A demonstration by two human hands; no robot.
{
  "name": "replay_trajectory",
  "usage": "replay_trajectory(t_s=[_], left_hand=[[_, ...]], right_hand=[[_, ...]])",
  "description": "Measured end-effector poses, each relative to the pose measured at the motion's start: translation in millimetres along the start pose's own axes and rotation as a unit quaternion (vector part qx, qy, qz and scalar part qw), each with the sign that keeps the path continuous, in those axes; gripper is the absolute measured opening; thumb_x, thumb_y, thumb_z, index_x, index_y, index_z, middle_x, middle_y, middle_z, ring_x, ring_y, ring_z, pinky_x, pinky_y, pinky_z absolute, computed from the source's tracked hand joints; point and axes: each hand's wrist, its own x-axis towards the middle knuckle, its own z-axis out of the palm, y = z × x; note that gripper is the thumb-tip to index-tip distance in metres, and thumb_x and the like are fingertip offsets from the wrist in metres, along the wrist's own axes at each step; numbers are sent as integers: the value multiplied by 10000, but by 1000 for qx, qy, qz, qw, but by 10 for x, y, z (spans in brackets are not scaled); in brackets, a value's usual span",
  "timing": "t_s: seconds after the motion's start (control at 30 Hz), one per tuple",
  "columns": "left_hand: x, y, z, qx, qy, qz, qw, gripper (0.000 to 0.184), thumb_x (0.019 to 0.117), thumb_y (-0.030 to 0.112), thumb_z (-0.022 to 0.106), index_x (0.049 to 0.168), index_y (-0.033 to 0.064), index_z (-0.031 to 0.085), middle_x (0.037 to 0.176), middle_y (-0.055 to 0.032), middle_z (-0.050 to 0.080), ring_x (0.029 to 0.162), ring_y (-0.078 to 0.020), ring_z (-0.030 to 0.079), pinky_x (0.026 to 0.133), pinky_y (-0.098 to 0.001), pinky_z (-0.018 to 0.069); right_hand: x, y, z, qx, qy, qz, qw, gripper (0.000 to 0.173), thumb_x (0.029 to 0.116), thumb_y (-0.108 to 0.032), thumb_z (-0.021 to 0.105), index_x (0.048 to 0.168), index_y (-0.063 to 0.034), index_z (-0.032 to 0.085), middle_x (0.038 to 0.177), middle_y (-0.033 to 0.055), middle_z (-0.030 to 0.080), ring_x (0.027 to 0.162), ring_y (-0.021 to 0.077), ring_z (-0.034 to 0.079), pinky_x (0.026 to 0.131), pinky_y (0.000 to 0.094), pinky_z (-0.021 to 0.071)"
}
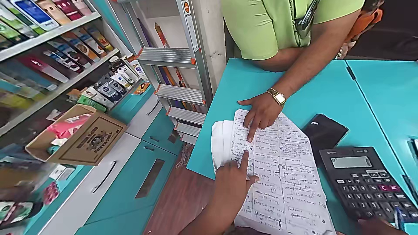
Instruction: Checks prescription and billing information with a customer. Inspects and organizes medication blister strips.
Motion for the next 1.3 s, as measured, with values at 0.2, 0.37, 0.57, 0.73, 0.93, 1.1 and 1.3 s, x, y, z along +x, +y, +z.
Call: replay_trajectory(t_s=[0.2,0.37,0.57,0.73,0.93,1.1,1.3], left_hand=[[3,-6,22,0,13,2,1000,688,984,524,584,1543,138,474,895,-174,728,826,-364,721,710,-478,577],[10,1,25,6,13,-2,1000,688,984,530,579,1545,146,472,891,-170,727,821,-363,720,705,-476,575],[-19,-44,141,-33,149,64,986,635,906,502,677,1373,73,653,795,-117,717,698,-286,714,629,-430,584],[-162,81,172,-510,64,223,828,322,1049,235,551,1192,-51,589,840,-33,584,725,-19,543,672,-166,471],[-186,460,377,-847,-184,134,481,389,1046,567,379,1113,252,597,1259,-18,704,1242,-164,627,996,-300,506],[-114,827,632,-912,-158,132,355,392,1030,510,479,1132,186,675,1503,-94,552,1456,-220,448,1193,-356,340],[-254,1652,958,-892,-161,195,374,383,1027,538,455,1194,250,646,1591,-23,450,1470,-167,413,1162,-323,368]], right_hand=[[-1,24,-24,-40,-5,3,999,581,1126,-297,348,715,73,523,572,126,515,550,95,561,586,220,490],[7,25,-22,-42,-5,0,999,585,1129,-317,339,717,61,512,569,115,503,549,86,556,588,211,490],[-37,81,-35,-32,-2,-5,999,530,1126,-329,360,749,12,510,583,76,499,550,67,544,582,211,479],[-34,92,-36,-31,6,-24,999,486,1120,-388,369,802,-58,530,628,28,517,602,1,560,627,142,479],[-13,38,-68,-84,-2,-16,996,486,1112,-438,358,840,-96,569,657,20,539,619,22,564,623,151,468],[-86,-311,-127,42,-12,165,985,239,1060,-422,529,1124,-243,673,919,-134,716,788,-56,664,696,138,561],[-129,-528,-669,212,-50,278,936,316,983,-166,677,1285,-96,621,1051,-48,756,893,35,726,762,216,626]])
